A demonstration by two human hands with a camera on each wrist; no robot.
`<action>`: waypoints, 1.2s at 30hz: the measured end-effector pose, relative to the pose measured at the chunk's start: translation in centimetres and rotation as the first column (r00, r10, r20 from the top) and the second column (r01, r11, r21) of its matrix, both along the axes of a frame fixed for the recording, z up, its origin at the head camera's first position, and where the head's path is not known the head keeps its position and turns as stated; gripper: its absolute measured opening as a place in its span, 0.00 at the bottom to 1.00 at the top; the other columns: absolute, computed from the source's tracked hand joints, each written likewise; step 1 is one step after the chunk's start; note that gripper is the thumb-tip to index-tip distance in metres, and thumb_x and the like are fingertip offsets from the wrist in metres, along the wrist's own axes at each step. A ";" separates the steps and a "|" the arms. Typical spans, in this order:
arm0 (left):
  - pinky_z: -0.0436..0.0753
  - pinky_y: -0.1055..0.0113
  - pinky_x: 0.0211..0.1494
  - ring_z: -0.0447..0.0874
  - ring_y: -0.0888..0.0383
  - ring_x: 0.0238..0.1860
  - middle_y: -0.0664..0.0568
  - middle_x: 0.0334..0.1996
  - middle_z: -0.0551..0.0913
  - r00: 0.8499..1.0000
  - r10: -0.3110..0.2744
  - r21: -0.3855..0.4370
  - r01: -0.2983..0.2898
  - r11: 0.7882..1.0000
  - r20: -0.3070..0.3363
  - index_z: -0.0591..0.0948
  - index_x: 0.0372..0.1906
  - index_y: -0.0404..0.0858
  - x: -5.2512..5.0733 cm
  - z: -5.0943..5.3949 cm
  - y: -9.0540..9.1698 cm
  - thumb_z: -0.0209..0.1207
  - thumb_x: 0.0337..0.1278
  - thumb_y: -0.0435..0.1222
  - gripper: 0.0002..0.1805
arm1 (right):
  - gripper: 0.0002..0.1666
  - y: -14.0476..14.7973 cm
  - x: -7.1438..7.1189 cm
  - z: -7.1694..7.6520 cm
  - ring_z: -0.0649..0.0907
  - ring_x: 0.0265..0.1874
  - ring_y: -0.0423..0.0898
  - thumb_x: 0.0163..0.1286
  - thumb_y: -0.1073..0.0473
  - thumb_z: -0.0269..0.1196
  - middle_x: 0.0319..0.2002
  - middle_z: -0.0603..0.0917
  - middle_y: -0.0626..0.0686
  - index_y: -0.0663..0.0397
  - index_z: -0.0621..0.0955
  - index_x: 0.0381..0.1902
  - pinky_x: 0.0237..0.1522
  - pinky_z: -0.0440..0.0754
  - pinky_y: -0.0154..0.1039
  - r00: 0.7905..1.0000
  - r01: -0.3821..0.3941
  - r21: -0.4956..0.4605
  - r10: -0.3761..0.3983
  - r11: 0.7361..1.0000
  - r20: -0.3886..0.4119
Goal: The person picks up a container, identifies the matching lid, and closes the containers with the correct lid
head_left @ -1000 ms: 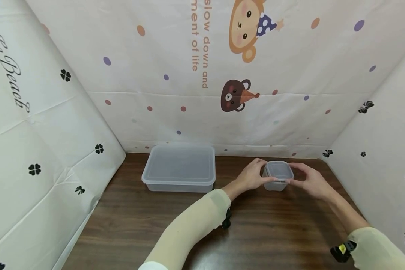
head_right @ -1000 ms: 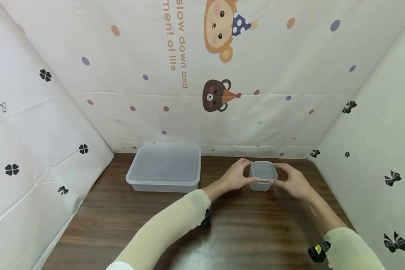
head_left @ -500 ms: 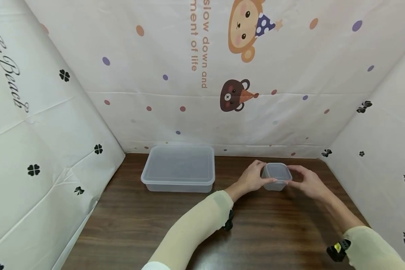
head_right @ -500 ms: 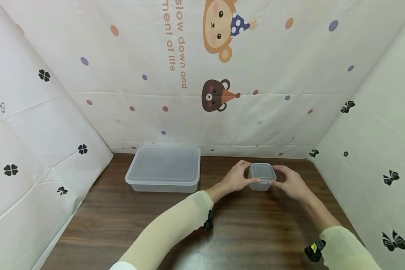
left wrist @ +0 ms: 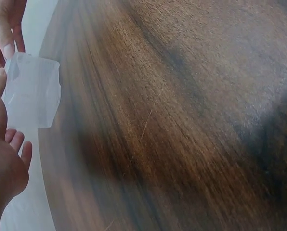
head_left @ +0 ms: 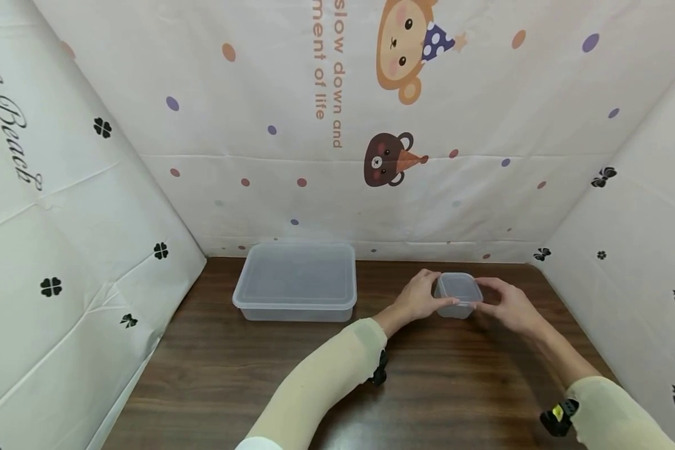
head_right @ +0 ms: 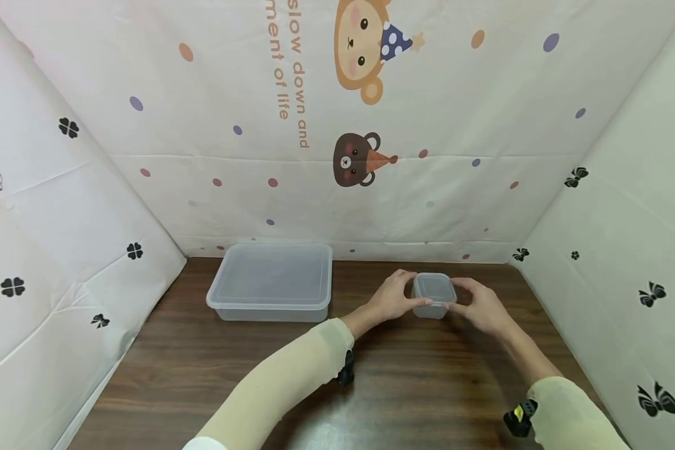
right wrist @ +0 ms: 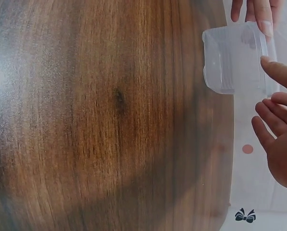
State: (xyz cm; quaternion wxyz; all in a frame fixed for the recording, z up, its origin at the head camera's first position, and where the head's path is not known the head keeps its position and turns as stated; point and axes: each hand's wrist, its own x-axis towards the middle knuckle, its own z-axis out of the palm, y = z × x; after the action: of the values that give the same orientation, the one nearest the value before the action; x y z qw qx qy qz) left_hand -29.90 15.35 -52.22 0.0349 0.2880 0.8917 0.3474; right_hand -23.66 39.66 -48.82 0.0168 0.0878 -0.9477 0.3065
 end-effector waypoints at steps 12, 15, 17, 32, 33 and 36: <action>0.78 0.68 0.67 0.74 0.61 0.69 0.55 0.72 0.72 1.000 -0.018 -0.005 0.018 1.000 0.004 0.71 0.79 0.42 0.0 0.7 -0.1 0.67 0.64 0.63 0.47 | 0.39 -0.4 0.6 0.0 0.79 0.62 0.73 0.69 0.55 0.76 0.66 0.77 0.71 0.69 0.75 0.70 0.58 0.80 0.69 0.997 -0.012 0.028 0.014 1.000 -0.071; 0.78 0.68 0.67 0.74 0.61 0.69 0.55 0.72 0.72 1.000 -0.025 0.000 0.025 1.000 0.006 0.71 0.79 0.41 0.0 0.7 0.0 0.67 0.64 0.63 0.47 | 0.39 -0.4 0.7 0.0 0.79 0.61 0.72 0.69 0.55 0.76 0.65 0.77 0.70 0.69 0.75 0.70 0.58 0.79 0.69 0.996 -0.017 0.039 0.020 0.999 -0.086; 0.78 0.68 0.67 0.75 0.61 0.69 0.55 0.72 0.72 1.000 -0.028 0.004 0.027 1.000 0.009 0.71 0.79 0.41 -0.1 0.6 0.0 0.67 0.64 0.63 0.47 | 0.39 -0.3 0.6 -0.1 0.79 0.61 0.72 0.69 0.55 0.76 0.65 0.77 0.70 0.68 0.76 0.70 0.58 0.80 0.69 0.996 -0.017 0.041 0.020 0.999 -0.092; 0.79 0.71 0.61 0.78 0.60 0.63 0.51 0.69 0.75 0.998 -0.024 0.017 0.023 1.000 0.066 0.72 0.78 0.41 -0.2 0.3 -0.2 0.72 0.61 0.59 0.46 | 0.39 -0.3 0.6 -0.4 0.81 0.59 0.72 0.70 0.53 0.75 0.65 0.77 0.71 0.72 0.76 0.69 0.57 0.81 0.67 0.996 -0.039 0.070 0.044 0.997 -0.081; 0.79 0.71 0.61 0.79 0.60 0.62 0.51 0.69 0.76 0.997 -0.021 0.022 0.020 1.000 0.069 0.72 0.78 0.41 -0.2 0.2 -0.1 0.72 0.61 0.59 0.46 | 0.39 -0.4 0.5 -0.4 0.81 0.59 0.73 0.70 0.54 0.75 0.65 0.77 0.71 0.72 0.76 0.69 0.57 0.81 0.67 0.997 -0.038 0.066 0.043 0.997 -0.072; 0.79 0.71 0.61 0.79 0.59 0.63 0.51 0.70 0.75 0.997 -0.015 0.028 0.013 1.000 0.076 0.72 0.78 0.41 -0.1 0.0 -0.1 0.72 0.61 0.59 0.46 | 0.39 -0.5 0.5 -0.3 0.80 0.61 0.74 0.71 0.55 0.75 0.66 0.76 0.72 0.73 0.75 0.70 0.57 0.82 0.65 0.999 -0.030 0.044 0.031 0.999 -0.039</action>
State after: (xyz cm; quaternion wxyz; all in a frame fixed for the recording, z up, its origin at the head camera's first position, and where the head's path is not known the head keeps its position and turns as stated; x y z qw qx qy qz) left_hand -30.02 15.23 -52.24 0.0675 0.2811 0.8828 0.3702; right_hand -23.18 39.18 -49.15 0.0291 0.1087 -0.9521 0.2845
